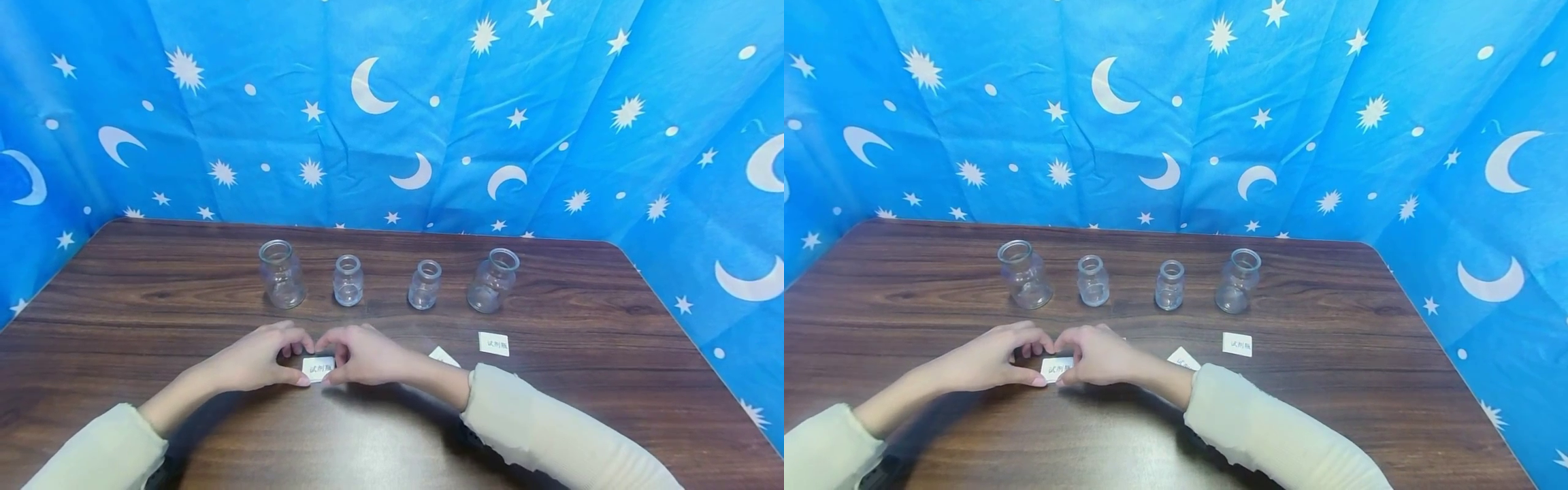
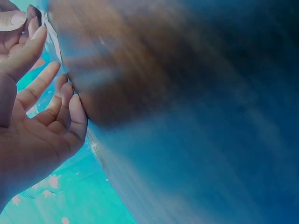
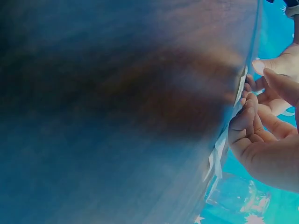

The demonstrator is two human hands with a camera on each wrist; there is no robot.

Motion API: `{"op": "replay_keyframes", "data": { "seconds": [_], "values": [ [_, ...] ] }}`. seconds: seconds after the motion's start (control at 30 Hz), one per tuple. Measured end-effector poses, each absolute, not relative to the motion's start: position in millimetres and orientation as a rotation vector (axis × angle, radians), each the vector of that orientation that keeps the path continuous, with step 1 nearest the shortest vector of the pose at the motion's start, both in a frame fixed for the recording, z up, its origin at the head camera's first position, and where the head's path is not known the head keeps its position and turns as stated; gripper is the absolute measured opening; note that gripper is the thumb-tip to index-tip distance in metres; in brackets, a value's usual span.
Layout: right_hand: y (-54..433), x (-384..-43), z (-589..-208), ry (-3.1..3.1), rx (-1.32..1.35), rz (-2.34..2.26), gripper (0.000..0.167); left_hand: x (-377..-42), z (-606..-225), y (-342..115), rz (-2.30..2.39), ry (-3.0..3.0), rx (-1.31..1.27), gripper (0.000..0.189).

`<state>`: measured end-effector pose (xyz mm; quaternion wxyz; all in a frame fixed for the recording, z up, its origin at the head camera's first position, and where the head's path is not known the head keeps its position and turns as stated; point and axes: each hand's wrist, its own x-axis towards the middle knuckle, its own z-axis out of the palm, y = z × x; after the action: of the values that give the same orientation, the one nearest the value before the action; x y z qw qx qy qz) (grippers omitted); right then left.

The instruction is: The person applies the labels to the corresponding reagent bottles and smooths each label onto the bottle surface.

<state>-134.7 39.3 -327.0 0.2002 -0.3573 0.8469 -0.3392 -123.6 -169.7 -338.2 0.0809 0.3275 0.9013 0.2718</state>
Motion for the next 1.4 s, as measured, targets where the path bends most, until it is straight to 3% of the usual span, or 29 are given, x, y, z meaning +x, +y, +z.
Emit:
{"op": "replay_keyframes", "data": {
  "seconds": [1.4],
  "values": [
    [33.3,-131.7,-335.2,2.501,-0.975,-0.838,0.031,-121.6,-339.5,-163.4,0.840,2.708,0.995,0.031]
  ]
}}
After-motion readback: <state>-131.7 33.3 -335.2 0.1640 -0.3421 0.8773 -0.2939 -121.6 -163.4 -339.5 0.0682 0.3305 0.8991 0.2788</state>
